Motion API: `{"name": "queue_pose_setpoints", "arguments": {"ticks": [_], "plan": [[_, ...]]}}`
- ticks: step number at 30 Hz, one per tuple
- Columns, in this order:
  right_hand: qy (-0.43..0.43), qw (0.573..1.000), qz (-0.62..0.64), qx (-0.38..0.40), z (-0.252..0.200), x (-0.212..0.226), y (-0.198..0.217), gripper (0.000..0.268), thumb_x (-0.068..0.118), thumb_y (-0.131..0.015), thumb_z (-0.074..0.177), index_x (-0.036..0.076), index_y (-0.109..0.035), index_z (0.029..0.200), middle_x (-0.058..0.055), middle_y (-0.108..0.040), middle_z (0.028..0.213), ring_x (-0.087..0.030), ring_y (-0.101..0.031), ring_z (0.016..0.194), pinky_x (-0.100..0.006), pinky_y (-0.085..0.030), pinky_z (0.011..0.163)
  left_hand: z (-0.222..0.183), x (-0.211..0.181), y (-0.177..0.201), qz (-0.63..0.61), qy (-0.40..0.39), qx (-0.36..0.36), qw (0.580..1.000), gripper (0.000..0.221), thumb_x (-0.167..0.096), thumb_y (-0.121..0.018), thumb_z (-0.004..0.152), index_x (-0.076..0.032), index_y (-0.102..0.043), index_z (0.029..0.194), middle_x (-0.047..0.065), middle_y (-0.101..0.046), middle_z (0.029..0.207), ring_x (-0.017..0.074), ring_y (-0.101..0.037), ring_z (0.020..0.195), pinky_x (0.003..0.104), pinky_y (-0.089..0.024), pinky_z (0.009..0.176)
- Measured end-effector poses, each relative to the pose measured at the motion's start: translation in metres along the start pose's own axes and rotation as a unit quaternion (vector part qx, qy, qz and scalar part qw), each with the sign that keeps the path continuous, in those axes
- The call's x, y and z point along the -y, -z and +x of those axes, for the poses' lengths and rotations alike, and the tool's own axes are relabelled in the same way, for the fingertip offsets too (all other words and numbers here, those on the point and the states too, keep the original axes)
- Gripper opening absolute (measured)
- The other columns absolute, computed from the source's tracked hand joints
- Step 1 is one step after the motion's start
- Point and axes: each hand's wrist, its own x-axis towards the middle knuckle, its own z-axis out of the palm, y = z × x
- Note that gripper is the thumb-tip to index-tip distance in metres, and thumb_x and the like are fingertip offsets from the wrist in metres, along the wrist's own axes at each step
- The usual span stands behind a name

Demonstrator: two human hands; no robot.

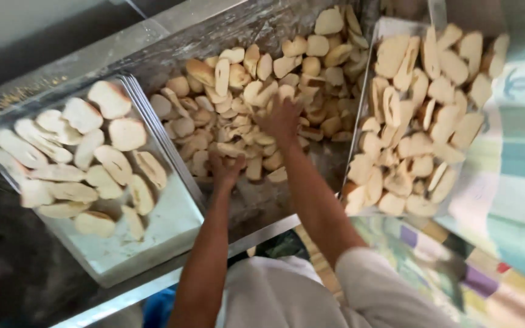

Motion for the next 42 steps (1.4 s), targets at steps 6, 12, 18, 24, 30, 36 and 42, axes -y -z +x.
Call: {"name": "queue_pose_setpoints", "arguments": {"ticks": [6,12,18,24,30,36,42], "plan": [[-0.075,0.928,0.273,0.242,-0.021,-0.003,0.005,0.096,0.062,-0.089,0.069,0.029,-0.043,0.145,-0.021,-0.031,0.161,-0.044,-0.042,0.144,-0.057,-0.043,0.114,-0.029,-0.052,-0.040,-0.066,0.068,0.015,0.995,0.134,-0.031,-0.095,0.077,-0.005,0.003,0.165,0.034,-0.014,0.165,0.0515,-0.031,0.148,0.065,-0.040,0.113],[0.044,0.890,0.347,0.292,-0.047,-0.004,-0.005,0.078,0.052,-0.089,0.072,0.032,-0.055,0.139,-0.016,-0.053,0.148,-0.040,-0.049,0.140,-0.052,-0.041,0.116,-0.016,-0.030,-0.037,-0.074,0.024,0.006,0.997,0.101,-0.045,-0.093,0.079,-0.015,-0.034,0.155,0.017,-0.061,0.142,0.0339,-0.066,0.122,0.052,-0.063,0.090],[0.109,0.859,0.457,0.204,-0.093,0.025,0.040,0.055,0.017,-0.087,0.081,0.017,-0.064,0.131,-0.016,-0.063,0.129,-0.030,-0.066,0.108,-0.037,-0.064,0.062,-0.118,-0.100,0.029,-0.234,-0.107,0.018,0.966,0.084,-0.013,-0.079,0.092,-0.005,-0.024,0.155,0.029,-0.053,0.138,0.0389,-0.072,0.098,0.046,-0.067,0.067],[0.259,0.725,0.587,0.251,-0.194,0.117,0.051,0.072,0.018,-0.095,0.072,0.005,-0.060,0.133,-0.018,-0.066,0.112,-0.025,-0.068,0.091,-0.039,-0.064,0.060,-0.210,-0.085,0.169,-0.156,-0.141,-0.035,0.977,0.068,-0.013,-0.066,0.092,-0.008,-0.034,0.152,0.026,-0.062,0.118,0.0349,-0.073,0.082,0.043,-0.067,0.063],[0.288,0.732,0.568,0.243,-0.245,0.160,-0.015,0.058,0.003,-0.079,0.078,0.006,-0.063,0.133,-0.018,-0.068,0.103,-0.025,-0.070,0.088,-0.037,-0.062,0.067,-0.196,0.025,0.288,-0.193,-0.165,-0.024,0.967,0.066,-0.007,-0.064,0.097,0.009,-0.036,0.154,0.036,-0.051,0.138,0.0416,-0.070,0.097,0.051,-0.064,0.063],[0.189,0.937,0.256,0.146,-0.259,0.147,-0.041,0.073,0.029,-0.080,0.078,0.019,-0.050,0.144,-0.026,-0.067,0.121,-0.044,-0.066,0.116,-0.053,-0.054,0.099,-0.228,0.007,0.366,-0.132,-0.207,-0.090,0.965,0.035,-0.005,-0.062,0.097,0.000,-0.066,0.132,0.028,-0.066,0.119,0.0344,-0.073,0.080,0.039,-0.061,0.050],[0.280,0.940,0.196,0.019,-0.273,0.136,-0.058,0.067,0.028,-0.089,0.070,0.019,-0.064,0.131,-0.020,-0.064,0.116,-0.042,-0.072,0.101,-0.049,-0.062,0.084,-0.248,0.004,0.404,-0.011,-0.064,-0.087,0.994,0.044,-0.001,-0.053,0.093,-0.003,-0.063,0.136,0.029,-0.068,0.117,0.0282,-0.074,0.064,0.033,-0.059,0.046]]}}
